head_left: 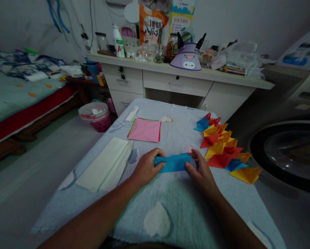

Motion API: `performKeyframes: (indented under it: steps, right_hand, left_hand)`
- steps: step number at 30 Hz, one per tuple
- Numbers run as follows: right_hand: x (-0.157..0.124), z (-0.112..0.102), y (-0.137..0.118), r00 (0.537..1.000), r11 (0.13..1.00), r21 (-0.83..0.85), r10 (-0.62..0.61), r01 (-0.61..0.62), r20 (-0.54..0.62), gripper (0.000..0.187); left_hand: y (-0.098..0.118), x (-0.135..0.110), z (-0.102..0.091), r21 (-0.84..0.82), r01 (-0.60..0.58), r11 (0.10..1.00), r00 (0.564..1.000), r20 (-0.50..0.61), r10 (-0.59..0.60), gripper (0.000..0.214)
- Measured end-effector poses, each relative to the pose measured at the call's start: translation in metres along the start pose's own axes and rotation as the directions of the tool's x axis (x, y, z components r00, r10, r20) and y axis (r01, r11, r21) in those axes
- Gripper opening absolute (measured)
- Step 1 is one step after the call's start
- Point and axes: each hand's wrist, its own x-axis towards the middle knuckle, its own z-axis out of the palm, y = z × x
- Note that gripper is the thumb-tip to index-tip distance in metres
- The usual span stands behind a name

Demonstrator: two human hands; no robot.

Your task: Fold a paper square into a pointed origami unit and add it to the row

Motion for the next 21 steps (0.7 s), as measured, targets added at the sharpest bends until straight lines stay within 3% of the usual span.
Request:
performKeyframes:
  steps: [3, 7, 10, 13, 15, 18, 21]
  right_hand:
    - [0.002, -0.003, -0.008, 0.998, 0.995, 0.090, 0.046, -0.049, 0.039, 0.055]
    - [0.006, -0.006, -0.017, 0.988, 0.957, 0.278, 0.039, -0.081, 0.152, 0.027]
    - [0.007, -0.006, -0.019, 0.986, 0.911, 0.398, 0.051, -0.111, 0.159, 0.024]
    - [0.007, -0.005, -0.017, 0.987, 0.863, 0.486, 0.078, -0.136, 0.137, 0.023]
    - [0.006, -0.004, -0.016, 0.987, 0.836, 0.529, 0.091, -0.146, 0.129, 0.023]
    - [0.005, -0.002, -0.015, 0.985, 0.798, 0.579, 0.107, -0.165, 0.134, 0.022]
    - [0.004, -0.002, -0.015, 0.981, 0.755, 0.627, 0.132, -0.193, 0.144, 0.023]
  left_hand:
    - [0.001, -0.003, -0.001, -0.057, -0.048, 0.997, 0.999, -0.015, 0.047, 0.012]
    - [0.000, -0.006, 0.001, -0.103, -0.070, 0.992, 0.997, -0.048, 0.066, 0.017]
    - [-0.002, -0.006, 0.005, -0.246, -0.050, 0.968, 0.994, -0.105, 0.025, 0.048]
    - [-0.004, -0.005, 0.008, -0.393, 0.031, 0.919, 0.993, -0.094, -0.073, 0.073]
    - [-0.006, -0.003, 0.008, -0.434, 0.107, 0.894, 0.988, -0.057, -0.146, 0.068]
    - [-0.007, -0.001, 0.007, -0.421, 0.204, 0.884, 0.977, 0.028, -0.212, 0.037]
    - [-0.006, -0.001, 0.007, -0.406, 0.229, 0.885, 0.973, 0.060, -0.224, 0.025]
